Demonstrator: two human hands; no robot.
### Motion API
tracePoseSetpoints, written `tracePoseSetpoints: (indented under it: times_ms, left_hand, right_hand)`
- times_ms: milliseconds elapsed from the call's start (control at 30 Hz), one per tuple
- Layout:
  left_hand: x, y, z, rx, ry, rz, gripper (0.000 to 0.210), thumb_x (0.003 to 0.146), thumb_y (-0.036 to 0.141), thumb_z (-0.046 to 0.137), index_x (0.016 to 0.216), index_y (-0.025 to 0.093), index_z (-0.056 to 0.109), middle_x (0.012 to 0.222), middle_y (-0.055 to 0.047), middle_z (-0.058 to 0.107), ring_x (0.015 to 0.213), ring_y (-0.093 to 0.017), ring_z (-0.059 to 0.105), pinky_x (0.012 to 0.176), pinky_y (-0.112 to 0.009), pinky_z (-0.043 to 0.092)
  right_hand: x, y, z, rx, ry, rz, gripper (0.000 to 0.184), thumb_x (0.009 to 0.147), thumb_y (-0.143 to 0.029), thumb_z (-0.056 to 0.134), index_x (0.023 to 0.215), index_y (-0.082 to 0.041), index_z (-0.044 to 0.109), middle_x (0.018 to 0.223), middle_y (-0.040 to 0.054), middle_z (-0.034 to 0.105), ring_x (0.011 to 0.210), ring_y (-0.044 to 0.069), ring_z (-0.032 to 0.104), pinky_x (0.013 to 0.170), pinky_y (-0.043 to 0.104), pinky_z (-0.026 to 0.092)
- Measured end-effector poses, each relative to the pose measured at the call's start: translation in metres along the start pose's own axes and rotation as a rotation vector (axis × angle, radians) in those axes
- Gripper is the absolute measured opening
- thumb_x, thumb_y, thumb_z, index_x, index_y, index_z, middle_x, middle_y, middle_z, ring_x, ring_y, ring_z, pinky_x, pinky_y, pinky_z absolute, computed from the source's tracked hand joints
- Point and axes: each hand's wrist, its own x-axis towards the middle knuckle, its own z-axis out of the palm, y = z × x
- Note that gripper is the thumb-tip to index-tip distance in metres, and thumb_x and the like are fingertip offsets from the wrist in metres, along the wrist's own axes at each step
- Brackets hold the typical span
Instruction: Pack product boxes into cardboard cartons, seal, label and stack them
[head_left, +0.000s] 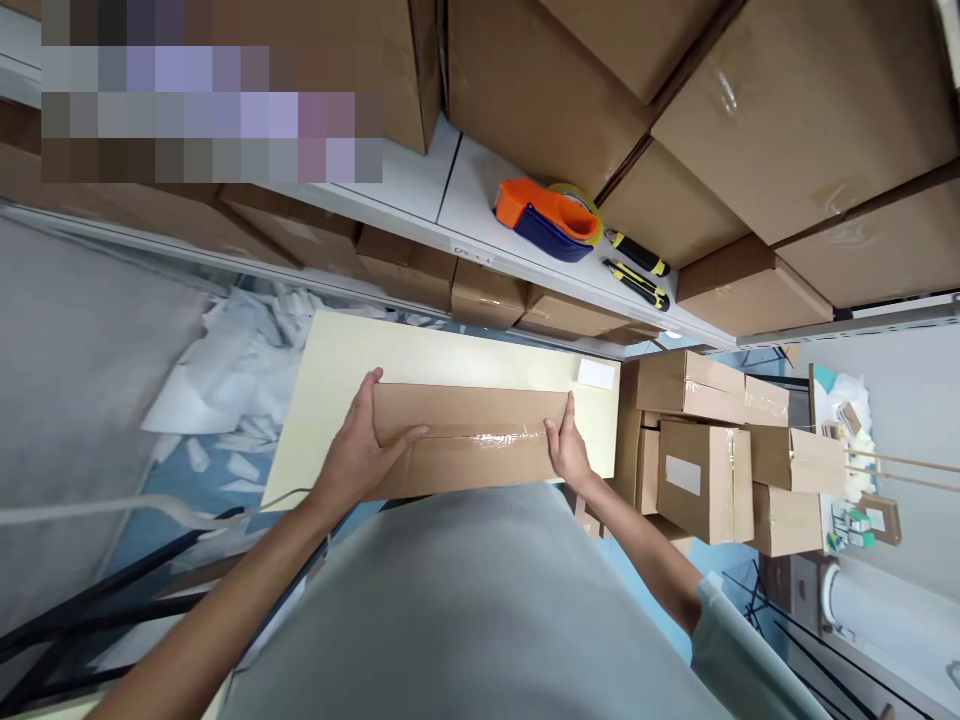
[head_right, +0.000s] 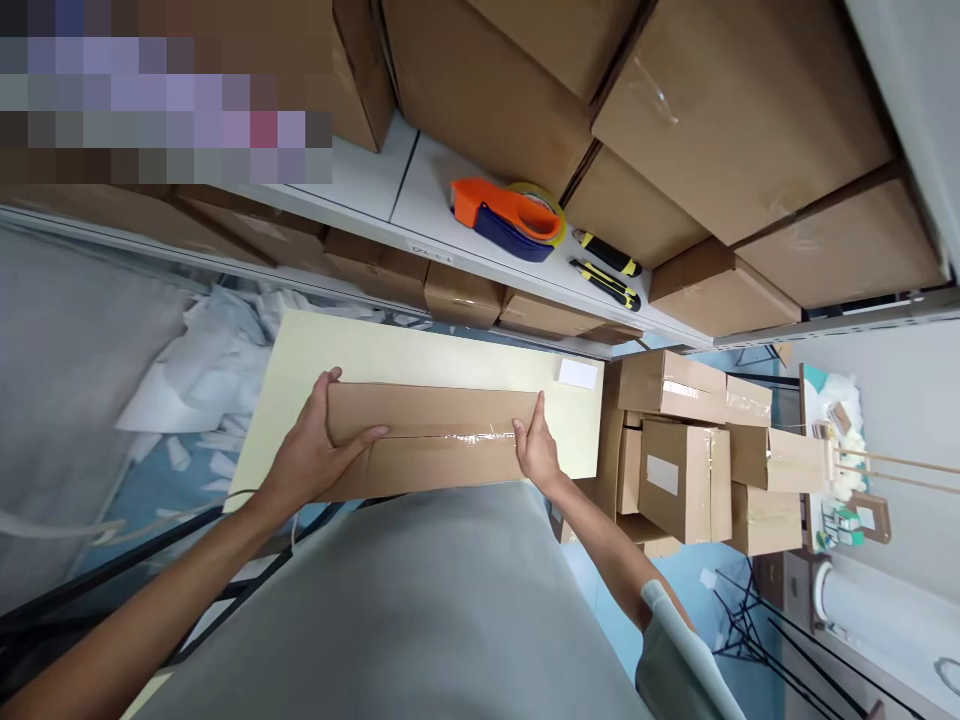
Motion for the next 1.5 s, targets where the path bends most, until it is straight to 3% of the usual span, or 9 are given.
tracePoseSetpoints:
  times_ms: [200, 400, 667, 933, 1067, 1167, 1267, 1367, 1500]
  left_hand:
    - [0.002, -0.005, 0.002, 0.028, 0.017, 0.037, 0.119, 0.096, 0.074, 0.072, 0.185, 0.022, 0.013, 0.19, -0.02, 0.033, 0.174, -0.041, 0.037, 0.141, -0.059, 0.037]
    - [0.003, -0.003, 0.003, -0.043, 0.06, 0.053, 0.111, 0.098, 0.071, 0.069, 0.185, 0.025, 0.019, 0.188, -0.018, 0.037, 0.173, -0.04, 0.04, 0.142, -0.058, 0.035]
    - [0.005, 0.004, 0.032, -0.13, 0.101, 0.108, 0.109, 0.097, 0.073, 0.072, 0.184, 0.024, 0.027, 0.186, -0.021, 0.041, 0.172, -0.041, 0.041, 0.14, -0.06, 0.036]
    - [0.02, -0.005, 0.027, 0.063, 0.177, 0.219, 0.12, 0.091, 0.081, 0.069, 0.183, 0.015, 0.03, 0.186, -0.029, 0.035, 0.175, -0.049, 0.031, 0.139, -0.07, 0.033]
    - [0.055, 0.056, 0.011, 0.197, 0.262, 0.419, 0.11, 0.096, 0.081, 0.065, 0.179, 0.013, 0.04, 0.187, -0.028, 0.034, 0.178, -0.048, 0.022, 0.141, -0.072, 0.022]
    - [0.097, 0.126, 0.012, 0.165, 0.313, 0.527, 0.097, 0.104, 0.071, 0.059, 0.178, 0.011, 0.04, 0.187, -0.026, 0.035, 0.178, -0.043, 0.026, 0.143, -0.066, 0.025]
    - [0.138, 0.186, 0.024, 0.098, 0.337, 0.591, 0.084, 0.106, 0.053, 0.058, 0.175, 0.008, 0.042, 0.184, -0.027, 0.041, 0.176, -0.041, 0.032, 0.144, -0.062, 0.029]
    - [0.167, 0.222, 0.035, 0.051, 0.291, 0.55, 0.078, 0.103, 0.035, 0.059, 0.173, 0.004, 0.044, 0.182, -0.029, 0.043, 0.175, -0.04, 0.035, 0.144, -0.06, 0.031]
    - [0.176, 0.229, 0.045, 0.046, 0.306, 0.541, 0.076, 0.098, 0.026, 0.061, 0.17, 0.006, 0.05, 0.175, -0.03, 0.053, 0.17, -0.042, 0.044, 0.14, -0.061, 0.039]
  right_hand:
    - [0.005, 0.003, 0.003, 0.017, 0.026, -0.038, 0.091, 0.118, -0.064, 0.037, 0.188, -0.014, 0.007, 0.18, 0.0241, 0.05, 0.158, 0.04, 0.061, 0.126, 0.058, 0.054]
    - [0.005, 0.016, 0.01, 0.048, 0.079, -0.08, 0.089, 0.118, -0.065, 0.037, 0.187, -0.015, 0.013, 0.159, 0.0223, 0.072, 0.137, 0.038, 0.077, 0.117, 0.054, 0.062]
    - [0.008, 0.034, -0.007, 0.041, 0.102, -0.123, 0.096, 0.116, -0.073, 0.032, 0.187, -0.012, 0.016, 0.16, 0.0249, 0.07, 0.14, 0.041, 0.077, 0.117, 0.057, 0.061]
    - [0.02, 0.027, -0.028, -0.06, 0.112, -0.208, 0.096, 0.116, -0.072, 0.034, 0.186, -0.007, 0.02, 0.181, 0.028, 0.045, 0.163, 0.041, 0.057, 0.13, 0.059, 0.052]
    - [0.05, -0.018, -0.086, -0.2, 0.223, -0.42, 0.093, 0.116, -0.067, 0.039, 0.182, -0.003, 0.027, 0.182, 0.0334, 0.039, 0.173, 0.044, 0.041, 0.138, 0.069, 0.038]
    - [0.086, -0.08, -0.134, -0.318, 0.317, -0.617, 0.087, 0.117, -0.061, 0.041, 0.178, 0.0, 0.033, 0.18, 0.0353, 0.042, 0.174, 0.045, 0.037, 0.139, 0.072, 0.034]
    - [0.122, -0.153, -0.166, -0.433, 0.4, -0.77, 0.075, 0.117, -0.05, 0.04, 0.175, -0.001, 0.039, 0.176, 0.0355, 0.048, 0.169, 0.045, 0.046, 0.137, 0.07, 0.038]
    - [0.149, -0.219, -0.177, -0.607, 0.382, -0.737, 0.064, 0.117, -0.036, 0.043, 0.171, -0.003, 0.045, 0.167, 0.0326, 0.059, 0.158, 0.04, 0.058, 0.132, 0.06, 0.047]
    - [0.174, -0.267, -0.169, -0.768, 0.292, -0.538, 0.056, 0.109, -0.027, 0.062, 0.161, -0.006, 0.056, 0.157, 0.0306, 0.068, 0.147, 0.038, 0.068, 0.123, 0.052, 0.055]
